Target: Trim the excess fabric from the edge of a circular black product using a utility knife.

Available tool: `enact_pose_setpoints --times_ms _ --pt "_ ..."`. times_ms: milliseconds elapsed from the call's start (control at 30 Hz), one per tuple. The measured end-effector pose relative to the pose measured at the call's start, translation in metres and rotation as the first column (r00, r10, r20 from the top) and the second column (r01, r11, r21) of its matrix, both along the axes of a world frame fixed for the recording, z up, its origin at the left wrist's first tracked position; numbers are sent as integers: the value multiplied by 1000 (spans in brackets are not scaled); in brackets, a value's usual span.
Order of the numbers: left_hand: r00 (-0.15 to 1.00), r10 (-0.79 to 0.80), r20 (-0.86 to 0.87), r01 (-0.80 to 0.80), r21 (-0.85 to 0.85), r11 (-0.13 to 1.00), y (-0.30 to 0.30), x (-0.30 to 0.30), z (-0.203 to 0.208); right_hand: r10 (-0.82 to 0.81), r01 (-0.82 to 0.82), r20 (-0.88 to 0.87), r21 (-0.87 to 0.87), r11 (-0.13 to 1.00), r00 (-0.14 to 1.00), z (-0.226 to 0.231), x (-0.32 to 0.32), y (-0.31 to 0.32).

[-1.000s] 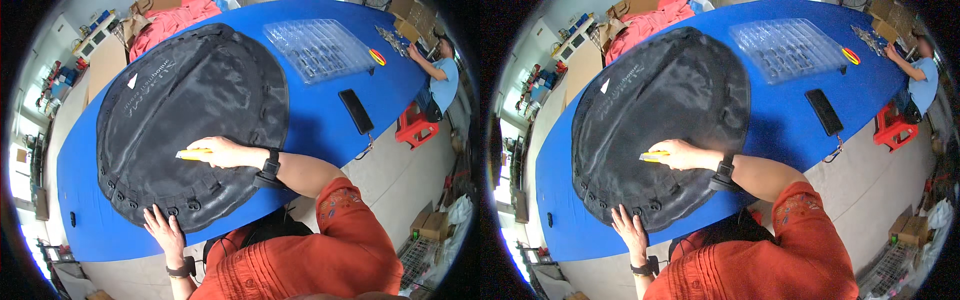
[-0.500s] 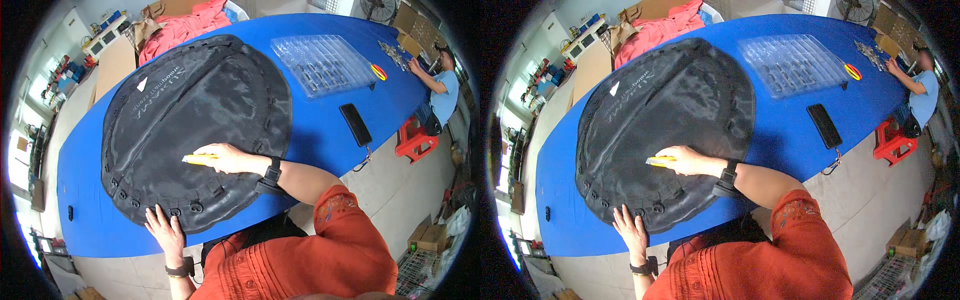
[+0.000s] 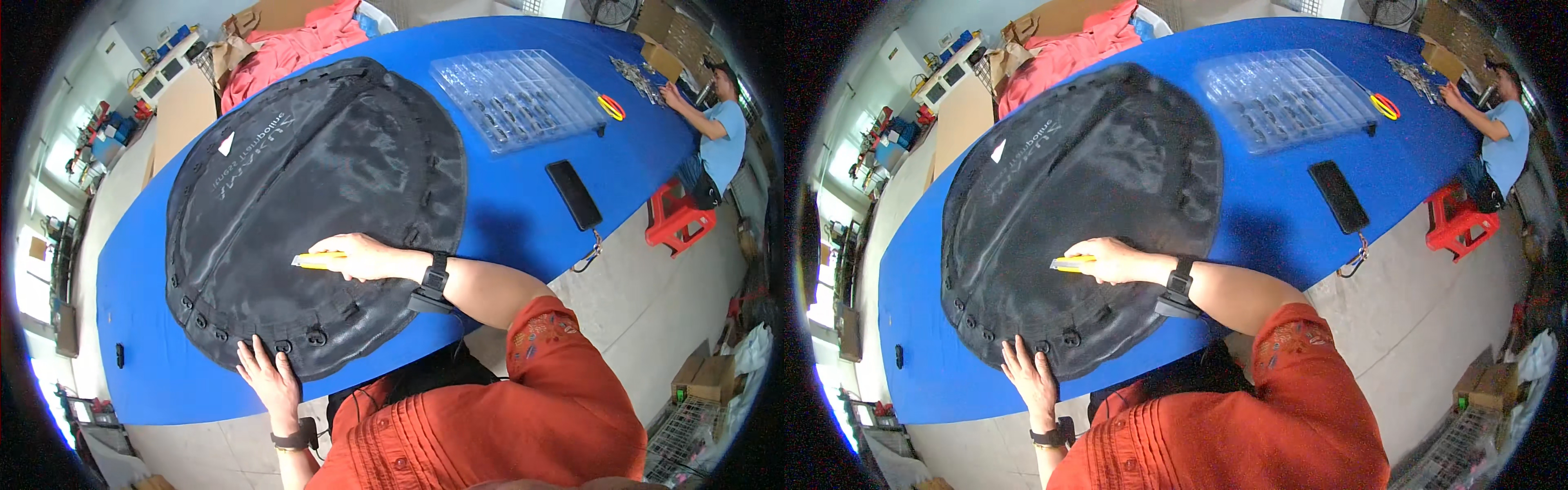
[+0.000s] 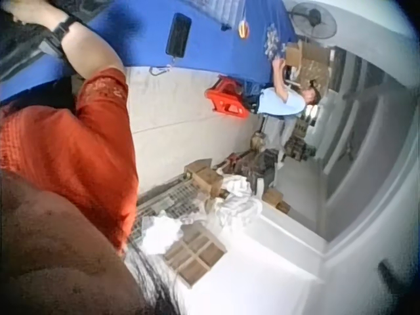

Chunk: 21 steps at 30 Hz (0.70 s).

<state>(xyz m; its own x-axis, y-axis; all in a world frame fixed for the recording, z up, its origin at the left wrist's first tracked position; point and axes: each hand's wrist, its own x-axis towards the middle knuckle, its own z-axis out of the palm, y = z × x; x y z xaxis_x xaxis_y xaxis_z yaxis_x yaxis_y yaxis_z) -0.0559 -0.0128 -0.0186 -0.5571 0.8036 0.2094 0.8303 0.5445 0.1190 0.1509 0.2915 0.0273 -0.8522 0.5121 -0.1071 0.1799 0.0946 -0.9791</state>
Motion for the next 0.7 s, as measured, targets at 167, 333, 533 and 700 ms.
enact_pose_setpoints --times_ms 167,333,533,700 --pt "1000 -2 7 2 -9 1000 0 3 4 10 -10 22 -16 1000 1000 3 2 1" --pt "999 -25 20 25 0 1000 -1 8 6 30 -30 22 2 1000 999 -9 2 5" --pt "1000 -30 4 30 35 999 -3 9 8 61 -59 12 -107 993 998 -8 0 3" --pt "999 -50 -20 52 104 993 1 11 6 23 -21 29 -62 998 999 -7 0 5"
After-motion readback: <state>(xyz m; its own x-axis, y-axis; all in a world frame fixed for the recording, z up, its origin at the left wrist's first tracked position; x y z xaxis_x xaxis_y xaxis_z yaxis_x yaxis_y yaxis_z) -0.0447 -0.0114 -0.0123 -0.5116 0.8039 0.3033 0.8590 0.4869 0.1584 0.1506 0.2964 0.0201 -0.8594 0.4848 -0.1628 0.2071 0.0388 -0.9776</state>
